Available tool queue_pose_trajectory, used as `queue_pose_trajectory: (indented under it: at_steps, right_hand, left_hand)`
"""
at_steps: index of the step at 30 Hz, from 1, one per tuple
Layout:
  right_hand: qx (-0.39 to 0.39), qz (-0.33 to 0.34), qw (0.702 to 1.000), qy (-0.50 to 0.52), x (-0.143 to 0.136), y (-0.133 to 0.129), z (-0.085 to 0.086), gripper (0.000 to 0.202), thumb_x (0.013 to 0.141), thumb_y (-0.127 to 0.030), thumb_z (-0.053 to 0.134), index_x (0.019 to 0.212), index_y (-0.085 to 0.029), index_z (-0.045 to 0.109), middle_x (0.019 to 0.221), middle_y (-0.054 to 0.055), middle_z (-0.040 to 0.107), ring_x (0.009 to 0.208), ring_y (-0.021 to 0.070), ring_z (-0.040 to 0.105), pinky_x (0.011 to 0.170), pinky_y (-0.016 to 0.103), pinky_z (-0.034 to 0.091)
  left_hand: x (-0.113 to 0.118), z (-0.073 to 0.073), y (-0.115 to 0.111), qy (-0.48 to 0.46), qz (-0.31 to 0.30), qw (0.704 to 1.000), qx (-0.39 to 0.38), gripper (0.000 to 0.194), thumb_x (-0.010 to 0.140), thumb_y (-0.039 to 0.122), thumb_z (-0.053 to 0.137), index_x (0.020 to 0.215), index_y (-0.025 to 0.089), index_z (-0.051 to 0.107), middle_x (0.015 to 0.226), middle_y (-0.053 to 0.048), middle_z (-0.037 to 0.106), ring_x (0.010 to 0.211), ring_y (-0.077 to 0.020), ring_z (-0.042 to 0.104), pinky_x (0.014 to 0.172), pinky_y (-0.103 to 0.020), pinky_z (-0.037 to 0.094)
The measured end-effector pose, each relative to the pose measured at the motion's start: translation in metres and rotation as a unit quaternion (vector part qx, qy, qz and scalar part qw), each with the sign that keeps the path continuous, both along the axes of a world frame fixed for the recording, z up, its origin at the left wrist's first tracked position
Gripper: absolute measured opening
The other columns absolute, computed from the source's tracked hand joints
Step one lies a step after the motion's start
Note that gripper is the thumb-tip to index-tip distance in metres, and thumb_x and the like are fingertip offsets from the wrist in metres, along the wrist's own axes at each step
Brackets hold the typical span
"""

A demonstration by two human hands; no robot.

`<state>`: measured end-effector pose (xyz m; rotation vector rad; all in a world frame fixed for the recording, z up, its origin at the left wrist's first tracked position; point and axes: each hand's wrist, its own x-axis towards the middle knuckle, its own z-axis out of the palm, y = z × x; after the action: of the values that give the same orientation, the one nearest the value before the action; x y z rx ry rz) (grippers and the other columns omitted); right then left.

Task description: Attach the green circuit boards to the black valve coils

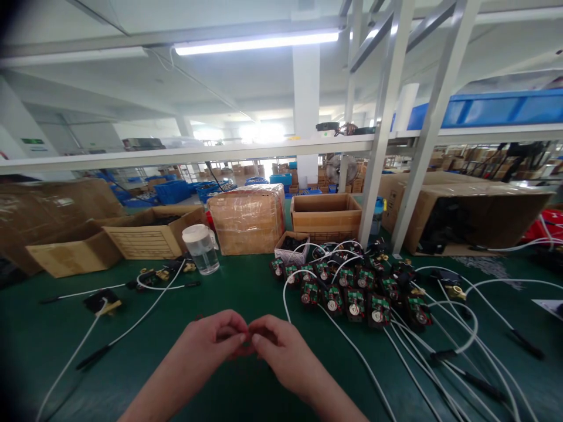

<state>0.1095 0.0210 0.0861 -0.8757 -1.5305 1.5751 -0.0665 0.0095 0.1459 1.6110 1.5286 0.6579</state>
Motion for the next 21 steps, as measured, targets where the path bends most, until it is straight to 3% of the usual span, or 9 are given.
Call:
queue_pose_trajectory:
  at_steps: [7, 13, 16, 21]
  right_hand:
    - [-0.058, 0.013, 0.998, 0.012, 0.002, 0.0, 0.001, 0.031, 0.09, -0.041, 0.059, 0.103, -0.015, 0.069, 0.092, 0.007, 0.073, 0.08, 0.0176, 0.07, 0.066, 0.027, 0.045]
    - [-0.15, -0.015, 0.988, 0.029, 0.007, 0.001, -0.001, 0.044, 0.078, -0.053, 0.067, 0.098, -0.014, 0.068, 0.085, 0.005, 0.069, 0.073, 0.0156, 0.066, 0.062, 0.026, 0.046]
    - [-0.167, -0.036, 0.985, 0.029, 0.008, 0.002, -0.004, 0.041, 0.074, -0.051, 0.069, 0.094, -0.014, 0.068, 0.083, 0.004, 0.068, 0.071, 0.0148, 0.065, 0.061, 0.025, 0.047]
    - [-0.15, -0.062, 0.987, -0.011, 0.007, 0.004, -0.008, 0.033, 0.073, -0.038, 0.067, 0.096, -0.014, 0.067, 0.082, 0.004, 0.069, 0.07, 0.0147, 0.066, 0.059, 0.024, 0.047]
  left_hand:
    - [-0.002, 0.008, 0.001, -0.054, -0.002, 0.997, -0.053, 0.018, 0.075, 0.032, 0.064, 0.085, 0.018, 0.066, 0.077, -0.004, 0.076, 0.076, -0.0218, 0.073, 0.067, -0.031, 0.056]
    - [-0.01, -0.02, 0.008, -0.203, 0.032, 0.969, -0.136, 0.035, 0.08, 0.043, 0.067, 0.1, 0.014, 0.064, 0.092, -0.011, 0.078, 0.088, -0.0243, 0.075, 0.081, -0.037, 0.058]
    - [-0.012, -0.034, 0.008, -0.255, 0.056, 0.952, -0.161, 0.04, 0.082, 0.048, 0.065, 0.101, 0.013, 0.064, 0.095, -0.014, 0.078, 0.087, -0.0244, 0.075, 0.084, -0.039, 0.057]
    - [-0.01, -0.042, 0.003, -0.303, 0.06, 0.933, -0.184, 0.043, 0.082, 0.052, 0.066, 0.1, 0.013, 0.064, 0.1, -0.016, 0.078, 0.091, -0.0255, 0.074, 0.086, -0.04, 0.056]
